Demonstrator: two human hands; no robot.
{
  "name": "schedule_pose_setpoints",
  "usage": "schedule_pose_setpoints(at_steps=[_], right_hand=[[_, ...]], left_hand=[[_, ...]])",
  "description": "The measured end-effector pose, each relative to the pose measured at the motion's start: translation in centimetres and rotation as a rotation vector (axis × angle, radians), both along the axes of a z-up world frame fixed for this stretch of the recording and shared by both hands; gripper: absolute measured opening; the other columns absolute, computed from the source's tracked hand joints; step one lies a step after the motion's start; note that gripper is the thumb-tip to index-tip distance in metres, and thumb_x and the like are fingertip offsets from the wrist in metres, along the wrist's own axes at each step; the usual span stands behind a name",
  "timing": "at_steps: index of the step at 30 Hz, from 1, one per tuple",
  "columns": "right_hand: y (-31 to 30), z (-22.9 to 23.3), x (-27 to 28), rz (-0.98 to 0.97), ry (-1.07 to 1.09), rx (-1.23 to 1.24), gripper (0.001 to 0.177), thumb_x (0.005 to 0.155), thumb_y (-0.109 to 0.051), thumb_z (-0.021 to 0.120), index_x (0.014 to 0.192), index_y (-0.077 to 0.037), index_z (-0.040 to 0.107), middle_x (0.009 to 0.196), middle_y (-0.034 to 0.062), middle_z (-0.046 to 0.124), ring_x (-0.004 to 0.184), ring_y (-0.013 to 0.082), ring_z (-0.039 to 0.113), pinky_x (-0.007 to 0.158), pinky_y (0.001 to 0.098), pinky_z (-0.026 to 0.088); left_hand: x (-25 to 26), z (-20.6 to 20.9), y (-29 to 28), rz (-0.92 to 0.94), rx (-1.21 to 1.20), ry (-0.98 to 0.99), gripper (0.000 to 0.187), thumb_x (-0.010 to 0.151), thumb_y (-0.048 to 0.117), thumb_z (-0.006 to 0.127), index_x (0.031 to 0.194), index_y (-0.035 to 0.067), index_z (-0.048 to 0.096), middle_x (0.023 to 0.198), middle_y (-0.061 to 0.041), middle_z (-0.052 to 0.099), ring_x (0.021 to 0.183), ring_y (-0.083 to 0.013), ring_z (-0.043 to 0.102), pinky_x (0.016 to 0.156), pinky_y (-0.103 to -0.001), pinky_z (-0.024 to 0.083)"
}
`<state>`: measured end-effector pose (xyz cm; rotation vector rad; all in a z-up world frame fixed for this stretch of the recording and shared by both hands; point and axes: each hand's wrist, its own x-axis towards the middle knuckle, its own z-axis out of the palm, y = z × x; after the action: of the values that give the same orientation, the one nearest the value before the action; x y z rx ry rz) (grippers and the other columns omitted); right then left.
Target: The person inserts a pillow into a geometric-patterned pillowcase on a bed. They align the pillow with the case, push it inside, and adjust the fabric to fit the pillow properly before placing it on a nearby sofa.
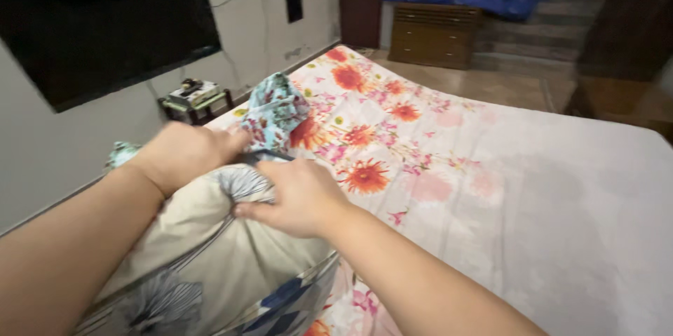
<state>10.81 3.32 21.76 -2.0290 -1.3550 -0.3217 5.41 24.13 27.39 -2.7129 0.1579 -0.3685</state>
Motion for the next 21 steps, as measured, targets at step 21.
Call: schedule_pose_setpoints(at_steps=[21], right_hand=[[-0.9,-3.0,-3.3,0.28,-0.377,0.467,0.03,0.084,-0.036,0.082,0.097,-0.012,0.069,0.085,0.0072,0.071,0.076,0.0269,0.07,0.071,0.0404,0.053]], left_hand=[[1.7,-15.2,10.1,-0.318,0.831,0.284,0.024,0.085,0.033,0.06,0.102,0.019,0.07,0.102,0.004,0.065,0.109,-0.0261,0.058,0.087,-0.055,0.042]])
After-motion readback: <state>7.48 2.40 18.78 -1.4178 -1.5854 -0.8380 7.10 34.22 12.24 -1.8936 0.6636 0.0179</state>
